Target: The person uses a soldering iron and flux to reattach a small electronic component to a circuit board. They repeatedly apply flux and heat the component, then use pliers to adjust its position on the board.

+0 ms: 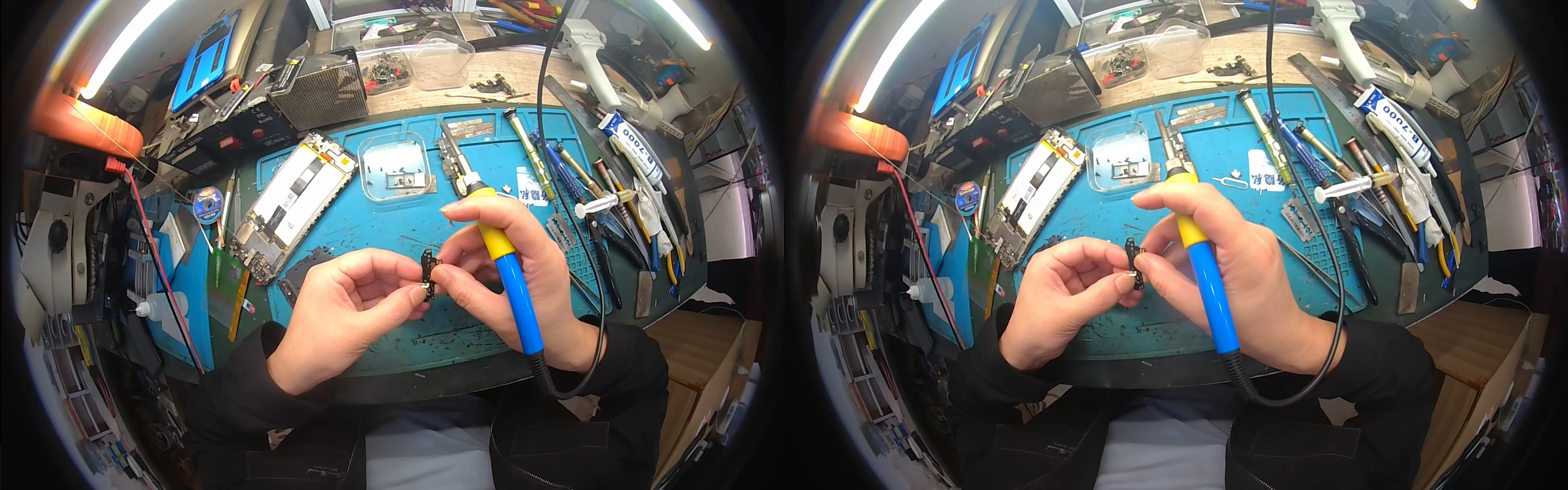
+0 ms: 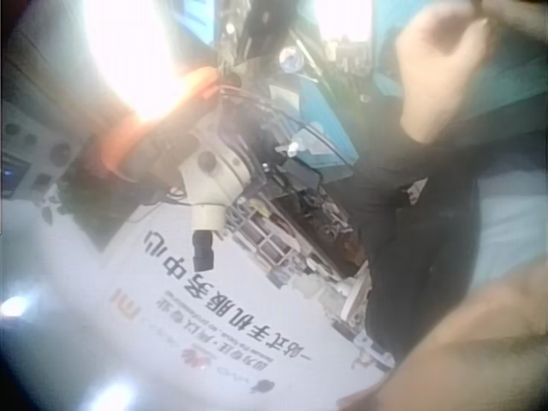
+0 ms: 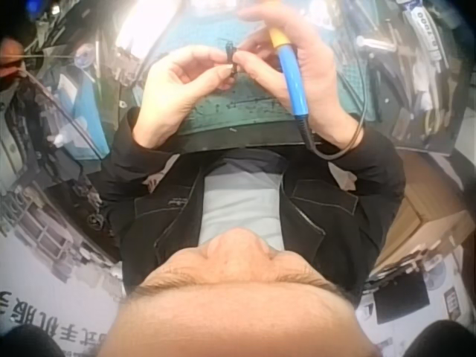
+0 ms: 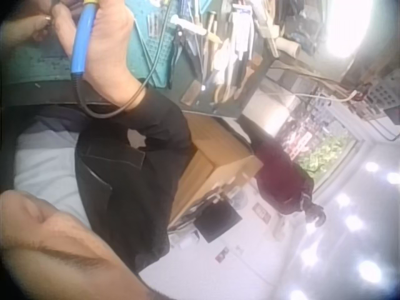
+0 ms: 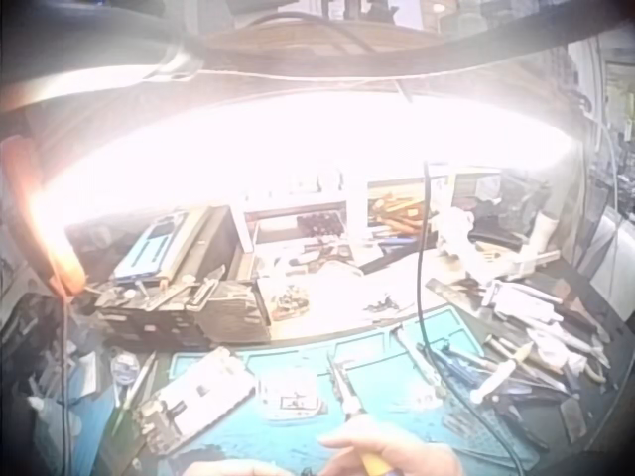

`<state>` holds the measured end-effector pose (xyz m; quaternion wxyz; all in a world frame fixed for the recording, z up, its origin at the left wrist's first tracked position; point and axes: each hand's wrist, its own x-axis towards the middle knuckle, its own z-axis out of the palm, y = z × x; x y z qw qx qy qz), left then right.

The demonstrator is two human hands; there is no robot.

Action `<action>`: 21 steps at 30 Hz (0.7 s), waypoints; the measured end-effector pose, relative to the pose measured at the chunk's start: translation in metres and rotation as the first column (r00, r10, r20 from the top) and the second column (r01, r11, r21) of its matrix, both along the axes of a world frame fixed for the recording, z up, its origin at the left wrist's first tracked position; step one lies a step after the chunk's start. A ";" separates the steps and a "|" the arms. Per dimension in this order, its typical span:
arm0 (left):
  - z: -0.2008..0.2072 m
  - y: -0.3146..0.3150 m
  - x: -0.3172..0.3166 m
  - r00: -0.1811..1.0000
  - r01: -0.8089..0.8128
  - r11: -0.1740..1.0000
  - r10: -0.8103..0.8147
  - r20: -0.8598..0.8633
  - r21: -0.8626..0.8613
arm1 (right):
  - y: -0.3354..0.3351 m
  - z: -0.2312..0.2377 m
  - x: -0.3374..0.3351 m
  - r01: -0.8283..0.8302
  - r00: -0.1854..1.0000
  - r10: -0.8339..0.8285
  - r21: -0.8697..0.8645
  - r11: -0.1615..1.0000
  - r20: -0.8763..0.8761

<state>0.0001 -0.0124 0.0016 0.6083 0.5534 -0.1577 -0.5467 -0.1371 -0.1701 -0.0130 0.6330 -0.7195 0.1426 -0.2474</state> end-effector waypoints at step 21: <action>0.002 -0.002 -0.002 0.999 -0.020 1.000 0.020 0.047 0.001 | 0.002 0.002 0.000 0.021 1.000 -0.021 0.030 0.999 0.002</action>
